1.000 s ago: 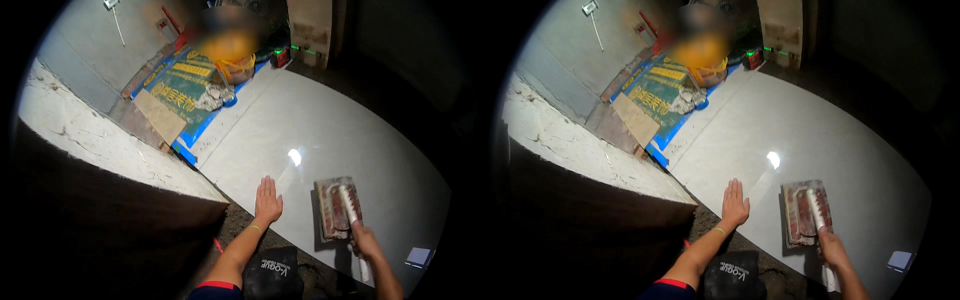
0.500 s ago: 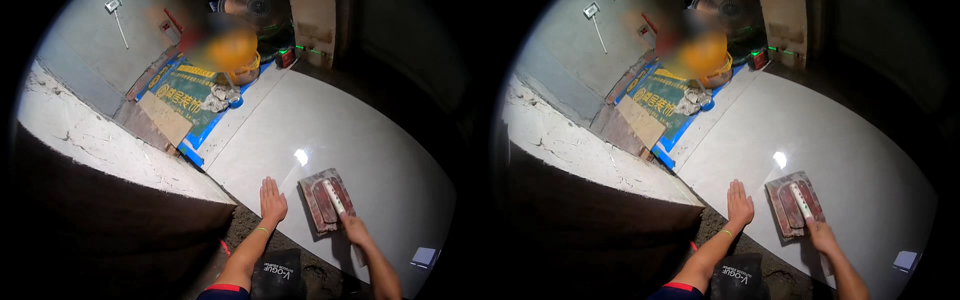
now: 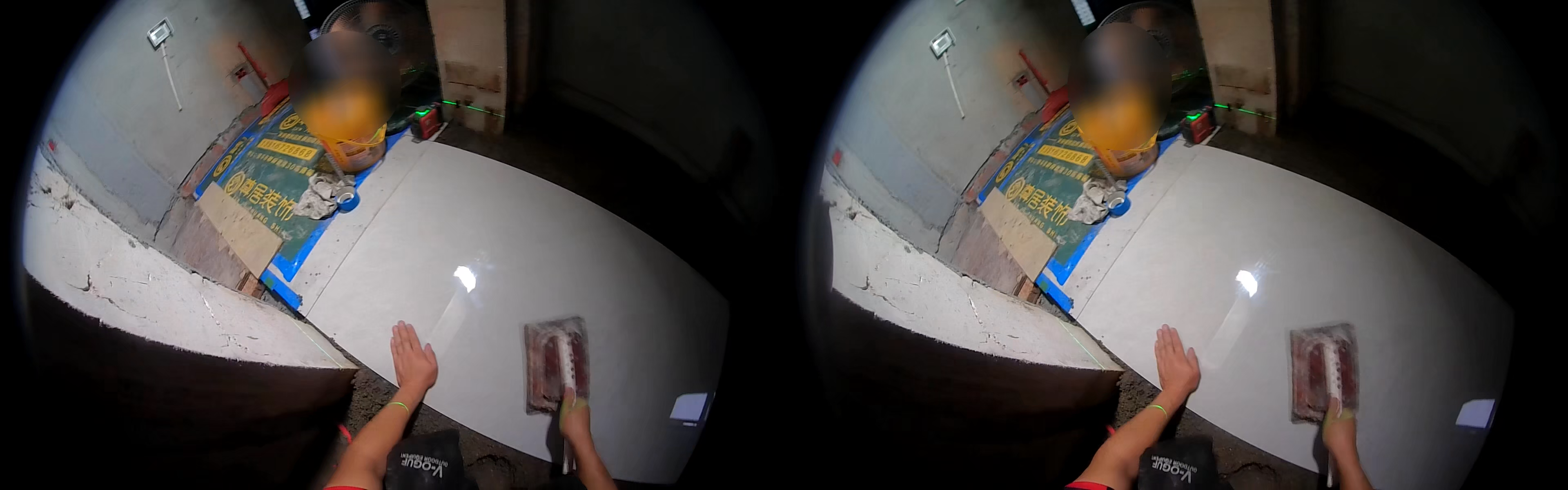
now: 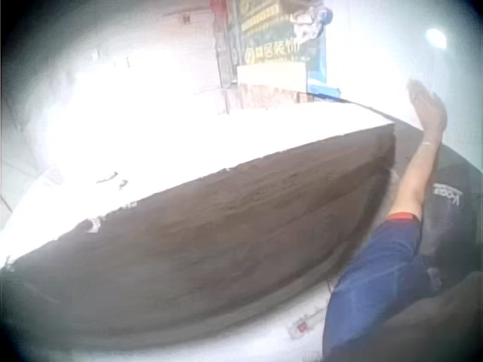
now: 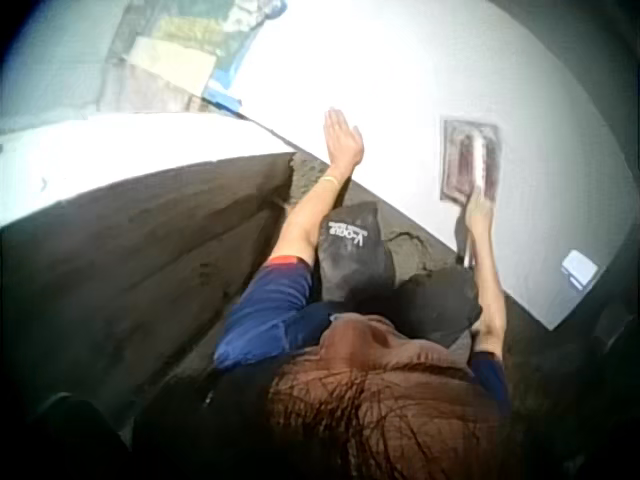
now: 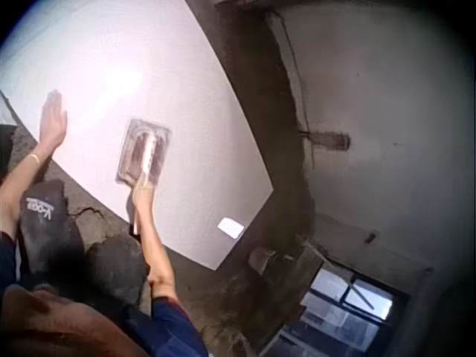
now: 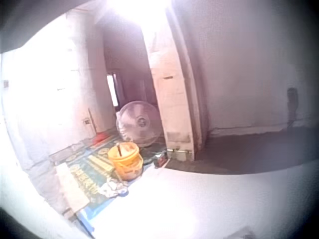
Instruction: The person positions a large floor tile on a prepared mortar bed, wipes the surface with a cloth, and uses a grout float to press the tile down and level it. They also use a measuring tape to verify the alignment of the tile edge.
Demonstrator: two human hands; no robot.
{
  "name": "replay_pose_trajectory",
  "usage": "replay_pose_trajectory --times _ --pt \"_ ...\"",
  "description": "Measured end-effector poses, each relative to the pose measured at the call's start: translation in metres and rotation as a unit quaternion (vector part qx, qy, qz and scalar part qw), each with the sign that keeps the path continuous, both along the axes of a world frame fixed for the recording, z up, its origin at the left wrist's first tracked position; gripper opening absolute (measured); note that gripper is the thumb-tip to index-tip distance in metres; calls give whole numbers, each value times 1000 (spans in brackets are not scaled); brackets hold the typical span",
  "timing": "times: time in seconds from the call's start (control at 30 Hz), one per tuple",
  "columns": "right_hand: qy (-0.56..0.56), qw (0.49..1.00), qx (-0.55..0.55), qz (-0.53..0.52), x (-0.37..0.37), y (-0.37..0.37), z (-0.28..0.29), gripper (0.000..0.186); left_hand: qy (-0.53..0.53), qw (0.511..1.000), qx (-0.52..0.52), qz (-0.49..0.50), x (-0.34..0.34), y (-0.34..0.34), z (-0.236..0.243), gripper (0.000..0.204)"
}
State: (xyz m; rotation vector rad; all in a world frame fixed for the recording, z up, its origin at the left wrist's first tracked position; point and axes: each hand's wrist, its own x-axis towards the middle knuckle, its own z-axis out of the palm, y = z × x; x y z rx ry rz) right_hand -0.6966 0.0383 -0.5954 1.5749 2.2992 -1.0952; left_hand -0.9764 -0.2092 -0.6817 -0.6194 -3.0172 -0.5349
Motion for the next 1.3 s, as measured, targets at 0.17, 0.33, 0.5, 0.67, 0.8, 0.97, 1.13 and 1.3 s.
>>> replay_pose_trajectory --times 0.17,0.33,0.5,0.67,0.8,0.97,1.13,1.3 --pt "14 994 8 111 -60 3 -28 63 41 999 0 -28 5 -6 -2 72" --pt "30 998 -6 47 23 13 -16 59 12 999 -51 13 -2 23 -10 77" --pt "1 986 -39 -159 141 79 13 58 -10 999 -8 -49 27 146 -11 85" --pt "16 923 66 -380 242 139 188 53 20 999 1 38 49 241 -9 84" --pt "248 784 334 -460 282 157 290 50 24 998 -8 61 43 250 -7 82" --pt "241 773 381 -446 193 166 161 53 -17 993 -83 87 38 256 -2 81" --pt "53 940 -34 -336 81 231 17 61 -18 996 -41 75 37 265 11 81" --pt "227 910 -106 -331 90 321 157 59 -35 996 -43 74 38 261 15 83"
